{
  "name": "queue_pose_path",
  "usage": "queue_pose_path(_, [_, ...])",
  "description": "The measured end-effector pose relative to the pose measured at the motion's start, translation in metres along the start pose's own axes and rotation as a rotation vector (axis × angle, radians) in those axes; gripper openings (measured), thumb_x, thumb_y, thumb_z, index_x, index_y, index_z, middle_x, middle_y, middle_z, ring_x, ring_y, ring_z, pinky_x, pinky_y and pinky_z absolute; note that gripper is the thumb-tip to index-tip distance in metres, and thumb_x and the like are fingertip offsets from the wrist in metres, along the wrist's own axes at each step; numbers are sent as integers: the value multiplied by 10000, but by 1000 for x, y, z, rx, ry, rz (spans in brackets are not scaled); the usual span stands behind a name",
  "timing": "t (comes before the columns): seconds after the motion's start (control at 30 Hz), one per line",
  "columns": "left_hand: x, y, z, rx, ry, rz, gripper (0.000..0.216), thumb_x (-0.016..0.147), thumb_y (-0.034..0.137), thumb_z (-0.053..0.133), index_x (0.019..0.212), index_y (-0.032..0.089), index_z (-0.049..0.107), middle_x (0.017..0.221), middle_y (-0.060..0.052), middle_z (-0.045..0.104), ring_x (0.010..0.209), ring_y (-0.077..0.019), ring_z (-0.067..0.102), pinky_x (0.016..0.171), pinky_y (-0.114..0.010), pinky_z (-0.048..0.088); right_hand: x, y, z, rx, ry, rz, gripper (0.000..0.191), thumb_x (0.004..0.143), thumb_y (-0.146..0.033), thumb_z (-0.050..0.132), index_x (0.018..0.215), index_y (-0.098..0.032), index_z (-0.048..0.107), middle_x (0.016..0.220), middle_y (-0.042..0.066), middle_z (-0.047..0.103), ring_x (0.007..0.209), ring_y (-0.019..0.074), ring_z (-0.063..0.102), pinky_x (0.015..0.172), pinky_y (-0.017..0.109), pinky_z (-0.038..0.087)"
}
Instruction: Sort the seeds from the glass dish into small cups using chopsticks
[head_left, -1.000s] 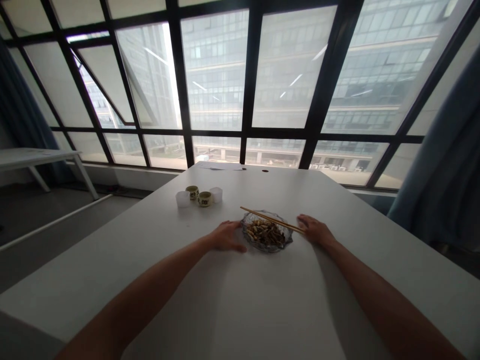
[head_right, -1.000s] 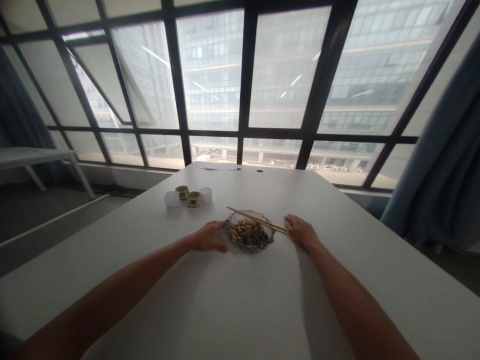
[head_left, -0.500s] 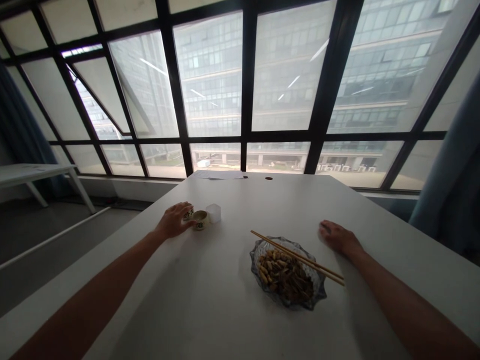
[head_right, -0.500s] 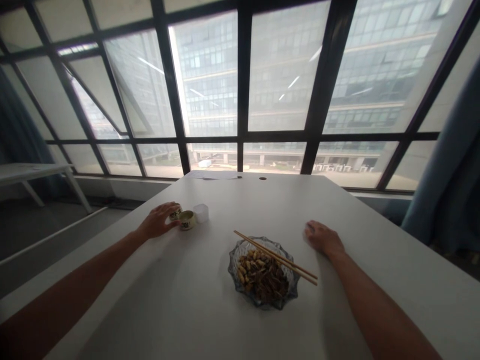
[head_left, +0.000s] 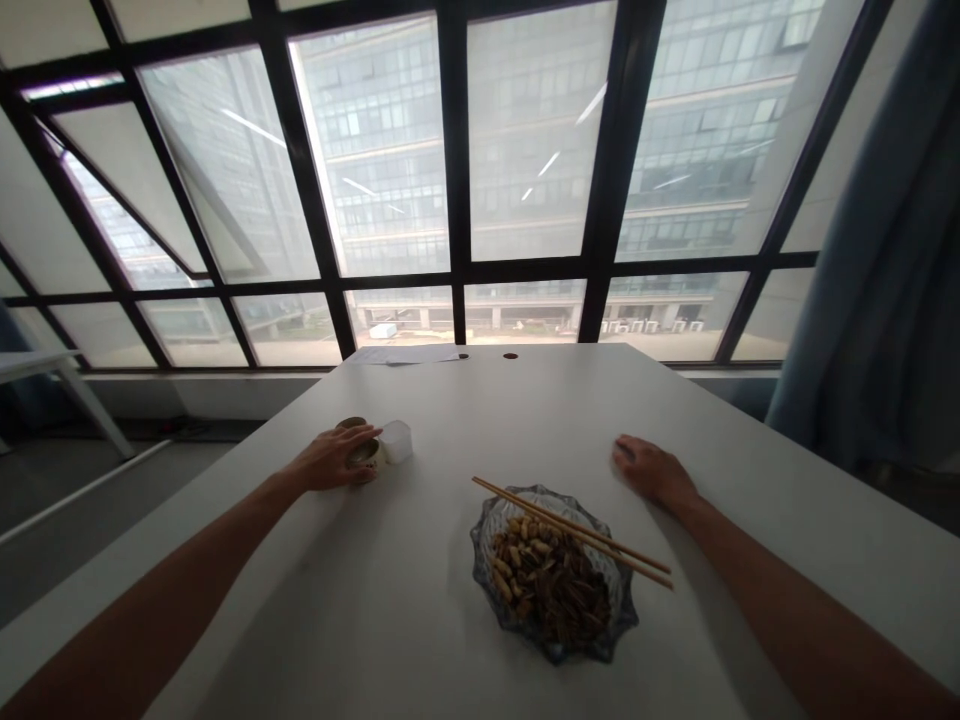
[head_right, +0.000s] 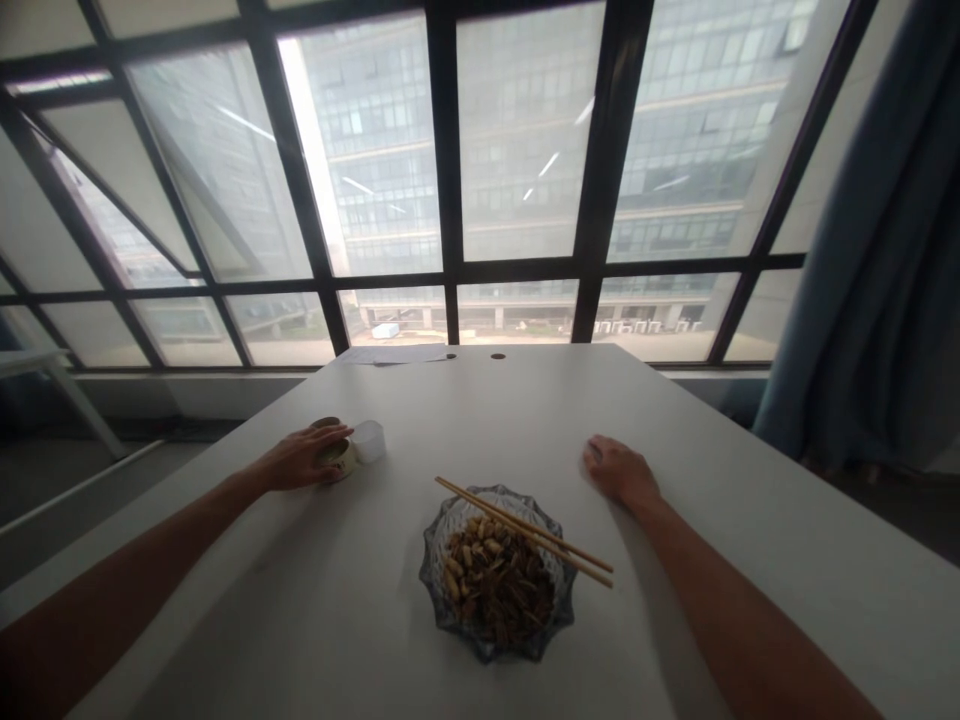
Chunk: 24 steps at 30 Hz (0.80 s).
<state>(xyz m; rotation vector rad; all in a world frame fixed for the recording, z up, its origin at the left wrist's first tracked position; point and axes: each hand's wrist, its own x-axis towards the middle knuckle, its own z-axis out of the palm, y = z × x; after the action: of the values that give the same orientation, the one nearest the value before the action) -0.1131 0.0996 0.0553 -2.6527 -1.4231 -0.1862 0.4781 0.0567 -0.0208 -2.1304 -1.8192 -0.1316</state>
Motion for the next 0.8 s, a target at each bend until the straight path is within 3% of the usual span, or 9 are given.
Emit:
queue_pose_path(0.37, [30, 45, 10, -37, 39, 87, 712, 821, 663, 566, 1416, 280, 497, 1460, -106, 522, 1267, -339, 529, 1058, -488, 425, -1, 0, 1, 24, 24, -5, 409, 937, -314, 463, 1272, -170, 648, 1416, 125, 579, 1296, 280, 548, 1092, 390, 404])
queue_pose_path(0.8, [50, 132, 7, -178, 45, 289, 555, 981, 586, 322, 1444, 313, 461, 1452, -67, 531, 1254, -296, 518, 1066, -491, 381, 0, 4, 4, 11, 32, -9, 396, 953, -339, 450, 1261, -187, 646, 1407, 108, 589, 1294, 256, 547, 1097, 370, 396])
